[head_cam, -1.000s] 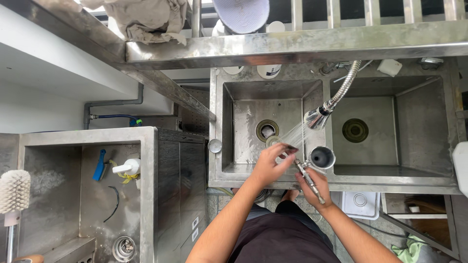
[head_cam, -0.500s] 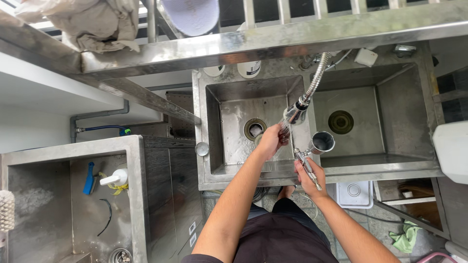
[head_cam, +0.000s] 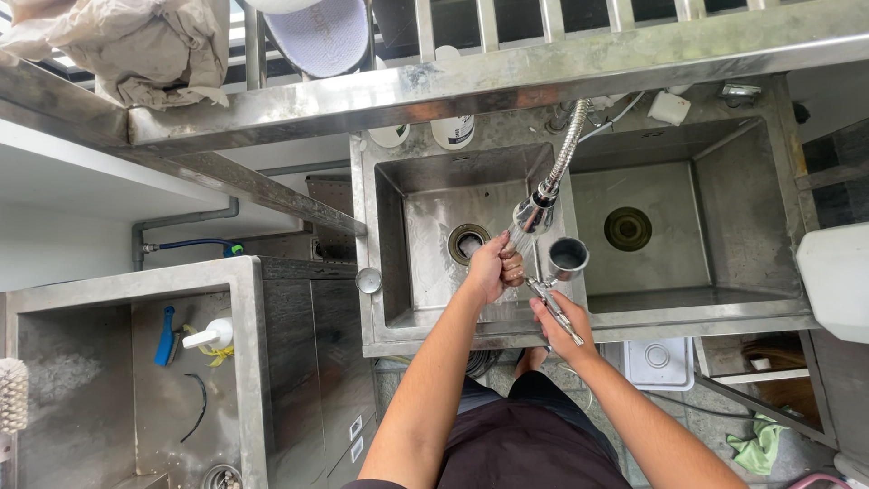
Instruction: The person rinses a spray gun under running water in a stainless steel sink, then moves to a work area to attach a container and prepare the gun for use. They handle insoles and a hair dryer while seated on a low stool.
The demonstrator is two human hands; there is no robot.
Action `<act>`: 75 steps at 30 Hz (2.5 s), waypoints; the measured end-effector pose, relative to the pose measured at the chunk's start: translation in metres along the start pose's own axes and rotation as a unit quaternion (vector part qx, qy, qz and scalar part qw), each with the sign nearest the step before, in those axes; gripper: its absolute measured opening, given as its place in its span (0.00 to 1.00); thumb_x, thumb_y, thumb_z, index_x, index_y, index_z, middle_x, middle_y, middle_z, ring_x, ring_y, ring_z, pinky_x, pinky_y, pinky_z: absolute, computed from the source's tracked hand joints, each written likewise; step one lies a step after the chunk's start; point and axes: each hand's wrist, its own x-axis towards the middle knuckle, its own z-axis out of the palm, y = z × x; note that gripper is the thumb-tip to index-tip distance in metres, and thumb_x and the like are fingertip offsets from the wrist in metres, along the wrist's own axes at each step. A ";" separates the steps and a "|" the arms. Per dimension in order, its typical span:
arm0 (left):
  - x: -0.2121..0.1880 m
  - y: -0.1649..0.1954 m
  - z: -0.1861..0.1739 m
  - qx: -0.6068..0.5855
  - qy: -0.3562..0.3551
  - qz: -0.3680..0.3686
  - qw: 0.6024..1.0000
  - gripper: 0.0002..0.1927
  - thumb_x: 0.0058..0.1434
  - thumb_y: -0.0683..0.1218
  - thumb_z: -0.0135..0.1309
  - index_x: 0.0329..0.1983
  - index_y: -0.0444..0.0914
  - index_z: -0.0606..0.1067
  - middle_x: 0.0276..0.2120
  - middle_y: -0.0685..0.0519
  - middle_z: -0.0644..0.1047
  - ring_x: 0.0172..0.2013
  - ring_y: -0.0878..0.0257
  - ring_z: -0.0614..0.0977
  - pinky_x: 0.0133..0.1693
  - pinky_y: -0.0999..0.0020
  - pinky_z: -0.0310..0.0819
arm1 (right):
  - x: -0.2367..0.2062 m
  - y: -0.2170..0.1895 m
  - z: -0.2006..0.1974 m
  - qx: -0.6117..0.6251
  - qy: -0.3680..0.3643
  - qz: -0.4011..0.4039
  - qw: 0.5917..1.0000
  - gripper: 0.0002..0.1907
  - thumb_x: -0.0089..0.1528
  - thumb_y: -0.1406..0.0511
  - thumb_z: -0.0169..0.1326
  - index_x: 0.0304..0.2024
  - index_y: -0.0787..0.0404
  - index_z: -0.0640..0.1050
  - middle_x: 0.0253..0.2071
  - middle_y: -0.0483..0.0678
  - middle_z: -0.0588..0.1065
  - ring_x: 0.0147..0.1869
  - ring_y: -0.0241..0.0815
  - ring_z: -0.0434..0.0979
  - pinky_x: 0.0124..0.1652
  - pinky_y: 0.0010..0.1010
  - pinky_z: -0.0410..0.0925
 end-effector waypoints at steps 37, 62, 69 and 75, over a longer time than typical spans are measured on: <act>-0.083 -0.023 -0.096 0.336 0.233 0.240 0.881 0.13 0.70 0.47 0.55 0.44 0.32 0.82 0.31 0.53 0.83 0.29 0.70 0.81 0.32 0.76 0.71 | 0.024 -0.015 0.044 0.087 -0.084 0.016 0.993 0.16 0.66 0.56 0.56 0.33 0.62 0.75 0.24 0.40 0.71 0.24 0.28 0.65 0.25 0.22 0.61; -0.114 -0.030 -0.113 0.343 0.265 0.284 0.855 0.14 0.68 0.49 0.56 0.37 0.32 0.82 0.23 0.56 0.78 0.23 0.73 0.75 0.25 0.77 0.68 | 0.020 -0.020 0.052 0.033 -0.086 -0.010 0.996 0.16 0.65 0.55 0.57 0.32 0.60 0.76 0.21 0.39 0.69 0.23 0.29 0.66 0.24 0.24 0.62; -0.115 -0.028 -0.112 0.353 0.265 0.282 0.852 0.13 0.68 0.48 0.55 0.39 0.32 0.82 0.24 0.54 0.80 0.23 0.73 0.74 0.26 0.77 0.69 | 0.026 -0.013 0.054 0.054 -0.080 -0.002 0.995 0.15 0.65 0.55 0.57 0.33 0.60 0.77 0.21 0.39 0.69 0.24 0.29 0.66 0.24 0.23 0.62; -0.116 -0.028 -0.116 0.349 0.267 0.277 0.854 0.13 0.68 0.48 0.56 0.40 0.33 0.82 0.25 0.55 0.81 0.23 0.73 0.74 0.26 0.77 0.67 | 0.028 -0.013 0.051 0.069 -0.073 0.002 0.995 0.16 0.65 0.55 0.57 0.32 0.60 0.76 0.22 0.39 0.68 0.24 0.29 0.65 0.25 0.24 0.62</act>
